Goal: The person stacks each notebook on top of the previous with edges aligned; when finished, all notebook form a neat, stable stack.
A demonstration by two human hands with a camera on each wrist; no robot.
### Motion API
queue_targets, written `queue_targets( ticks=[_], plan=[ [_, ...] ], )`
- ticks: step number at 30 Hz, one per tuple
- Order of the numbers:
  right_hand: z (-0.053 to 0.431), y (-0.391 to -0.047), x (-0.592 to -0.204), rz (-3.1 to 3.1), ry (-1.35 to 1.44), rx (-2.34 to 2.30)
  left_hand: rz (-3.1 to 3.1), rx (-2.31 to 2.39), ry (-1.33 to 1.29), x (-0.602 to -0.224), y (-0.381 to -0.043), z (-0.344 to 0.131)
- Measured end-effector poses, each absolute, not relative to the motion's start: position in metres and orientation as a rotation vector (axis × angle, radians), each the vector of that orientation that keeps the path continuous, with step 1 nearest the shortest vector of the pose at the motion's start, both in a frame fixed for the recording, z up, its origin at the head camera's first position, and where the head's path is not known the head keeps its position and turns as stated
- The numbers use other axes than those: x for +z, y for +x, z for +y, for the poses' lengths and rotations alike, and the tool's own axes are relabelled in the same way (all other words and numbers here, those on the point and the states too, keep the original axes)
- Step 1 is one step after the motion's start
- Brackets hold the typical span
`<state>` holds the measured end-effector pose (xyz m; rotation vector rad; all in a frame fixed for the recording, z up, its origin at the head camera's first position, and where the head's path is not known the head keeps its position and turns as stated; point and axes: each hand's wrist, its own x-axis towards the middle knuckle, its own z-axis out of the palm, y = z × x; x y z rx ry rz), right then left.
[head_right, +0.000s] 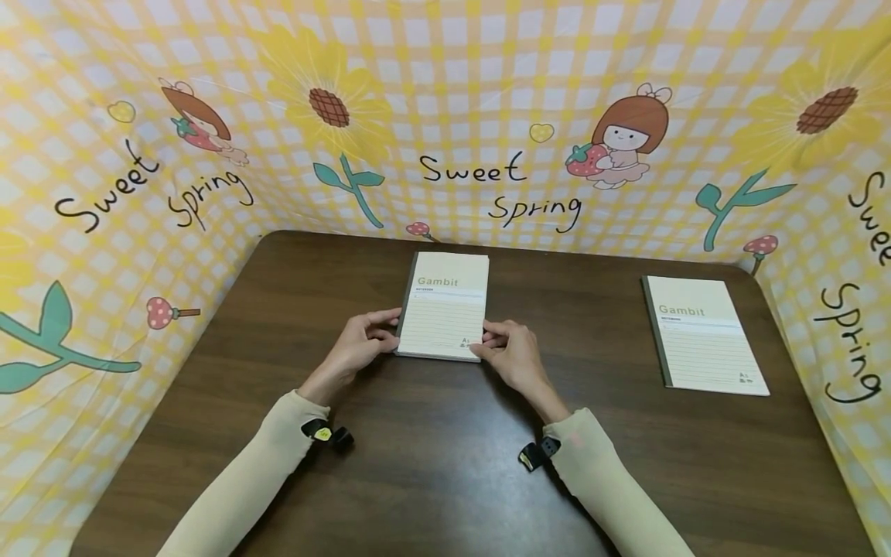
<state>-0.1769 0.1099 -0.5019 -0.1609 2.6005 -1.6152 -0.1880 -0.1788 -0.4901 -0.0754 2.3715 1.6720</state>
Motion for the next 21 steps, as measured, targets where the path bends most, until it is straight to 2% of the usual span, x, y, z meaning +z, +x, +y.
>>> queue_targets(
  ticks=[21],
  plan=[
    [0.1096,-0.1748,-0.5024,2.599,-0.125,-1.625,2.358,1.669,-0.037,-0.4934,-0.1912,-0.1806]
  ],
)
